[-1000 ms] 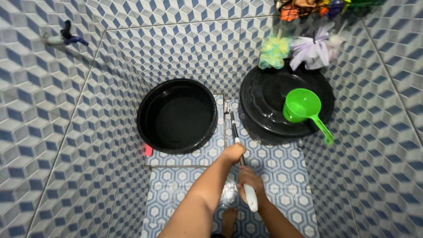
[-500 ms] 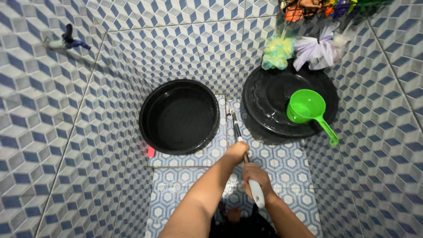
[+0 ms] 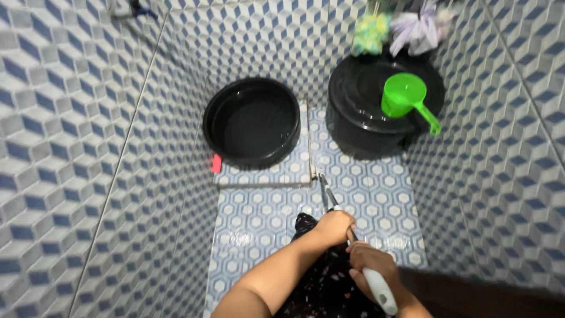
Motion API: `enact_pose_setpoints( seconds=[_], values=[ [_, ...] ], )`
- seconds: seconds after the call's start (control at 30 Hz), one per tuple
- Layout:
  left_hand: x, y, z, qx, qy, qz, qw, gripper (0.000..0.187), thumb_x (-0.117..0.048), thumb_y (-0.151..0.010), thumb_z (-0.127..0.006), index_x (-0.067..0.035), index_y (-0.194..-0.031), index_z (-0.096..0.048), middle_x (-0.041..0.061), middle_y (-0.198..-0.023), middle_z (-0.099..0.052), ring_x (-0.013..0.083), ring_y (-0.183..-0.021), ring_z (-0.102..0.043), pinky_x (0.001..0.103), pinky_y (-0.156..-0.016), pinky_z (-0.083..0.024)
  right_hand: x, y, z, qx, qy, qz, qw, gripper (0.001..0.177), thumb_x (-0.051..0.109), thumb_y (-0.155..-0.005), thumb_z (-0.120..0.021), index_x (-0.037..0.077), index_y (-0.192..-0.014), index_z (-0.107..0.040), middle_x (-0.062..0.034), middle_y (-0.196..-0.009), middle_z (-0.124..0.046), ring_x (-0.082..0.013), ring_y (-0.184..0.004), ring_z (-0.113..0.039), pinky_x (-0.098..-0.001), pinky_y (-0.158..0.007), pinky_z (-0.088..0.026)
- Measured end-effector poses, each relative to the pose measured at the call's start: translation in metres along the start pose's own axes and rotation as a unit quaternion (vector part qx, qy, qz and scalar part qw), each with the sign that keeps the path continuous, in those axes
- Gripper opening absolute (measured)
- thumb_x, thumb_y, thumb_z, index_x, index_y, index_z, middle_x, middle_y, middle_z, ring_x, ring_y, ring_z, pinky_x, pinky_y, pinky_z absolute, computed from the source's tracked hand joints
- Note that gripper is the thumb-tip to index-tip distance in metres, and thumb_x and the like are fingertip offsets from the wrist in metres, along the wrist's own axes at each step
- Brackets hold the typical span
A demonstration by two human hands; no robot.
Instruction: The person scrubs the tiled floor and walls of a bathroom using a long-handled brush and water.
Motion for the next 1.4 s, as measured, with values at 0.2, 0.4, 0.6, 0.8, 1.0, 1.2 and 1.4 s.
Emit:
enact_pose_setpoints(
  seconds=[0.2, 0.4, 0.6, 0.8, 1.0, 1.2, 1.4],
  values=[
    [-0.039, 0.029, 0.002, 0.009, -0.029, -0.069, 0.997, 0.016, -0.022, -0.076, -0.071, -0.008, -0.083, -0.069, 0.015, -0.09, -0.071, 0.038, -0.089, -0.07, 0.049, -0.075, -0.056, 0.04, 0.015, 0.0, -0.045, -0.038, 0.006, 0.998, 0.015, -0.005, -0.075, -0.068, 0.004, -0.08, -0.057, -0.0093, -0.072, -0.057, -0.0251, -0.069, -0.063, -0.0449, -0.087, -0.059],
    [0.007, 0.002, -0.023, 0.054, -0.063, -0.02, 0.996, 0.015, -0.023, -0.084, -0.07, -0.008, -0.084, -0.071, 0.017, -0.091, -0.071, 0.0395, -0.091, -0.069, 0.051, -0.075, -0.055, 0.007, 0.018, -0.007, -0.075, -0.039, 0.042, 0.995, 0.014, -0.003, -0.078, -0.069, 0.005, -0.081, -0.058, -0.0073, -0.073, -0.06, -0.0233, -0.068, -0.062, -0.0433, -0.087, -0.057],
    [0.085, -0.042, -0.036, 0.02, -0.106, -0.02, 0.994, 0.011, -0.016, -0.078, -0.067, -0.009, -0.084, -0.071, 0.018, -0.095, -0.07, 0.0395, -0.091, -0.07, 0.051, -0.073, -0.057, -0.071, 0.007, -0.03, -0.046, 0.017, 0.022, 0.999, 0.018, 0.002, -0.075, -0.072, 0.009, -0.078, -0.055, -0.0074, -0.072, -0.057, -0.0261, -0.068, -0.061, -0.0435, -0.09, -0.056],
    [0.146, -0.113, -0.006, 0.004, -0.078, 0.011, 0.997, 0.012, -0.016, -0.079, -0.067, -0.007, -0.088, -0.069, 0.022, -0.097, -0.069, 0.0416, -0.089, -0.07, 0.051, -0.075, -0.058, -0.14, -0.057, -0.013, -0.039, -0.02, 0.01, 0.999, 0.019, 0.003, -0.076, -0.071, 0.009, -0.078, -0.053, -0.0074, -0.075, -0.058, -0.0273, -0.072, -0.061, -0.046, -0.095, -0.053],
    [0.241, -0.19, 0.007, 0.04, -0.045, 0.157, 0.986, 0.016, -0.01, -0.083, -0.06, -0.006, -0.098, -0.064, 0.023, -0.096, -0.072, 0.0403, -0.085, -0.071, 0.05, -0.071, -0.058, -0.217, -0.12, -0.018, -0.023, 0.003, 0.02, 1.0, 0.017, 0.007, -0.08, -0.07, 0.009, -0.08, -0.053, -0.006, -0.082, -0.061, -0.0257, -0.08, -0.065, -0.048, -0.104, -0.05],
    [0.279, -0.205, 0.034, -0.048, 0.237, 0.267, 0.933, 0.014, -0.02, -0.094, -0.053, -0.011, -0.091, -0.064, 0.02, -0.086, -0.068, 0.0344, -0.075, -0.067, 0.044, -0.065, -0.053, -0.227, -0.159, -0.016, -0.057, 0.021, -0.042, 0.997, 0.017, 0.004, -0.084, -0.071, 0.008, -0.092, -0.057, -0.0146, -0.114, -0.066, -0.0329, -0.121, -0.061, -0.0462, -0.109, -0.045],
    [0.169, -0.206, 0.082, -0.284, 0.126, -0.024, 0.95, 0.014, -0.003, -0.08, -0.065, -0.01, -0.091, -0.063, 0.012, -0.086, -0.063, 0.0324, -0.083, -0.065, 0.041, -0.072, -0.053, -0.187, -0.139, 0.033, -0.248, -0.086, -0.066, 0.963, 0.026, 0.004, -0.088, -0.063, 0.005, -0.113, -0.056, -0.0156, -0.13, -0.061, -0.0308, -0.13, -0.055, -0.0442, -0.113, -0.042]
  ],
)
Point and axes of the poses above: each hand's wrist, its own y-axis away from the middle knuckle, its own z-axis out of the back of the hand, x = y × z, the point moved 9 cm from there along -y, towards the middle knuckle
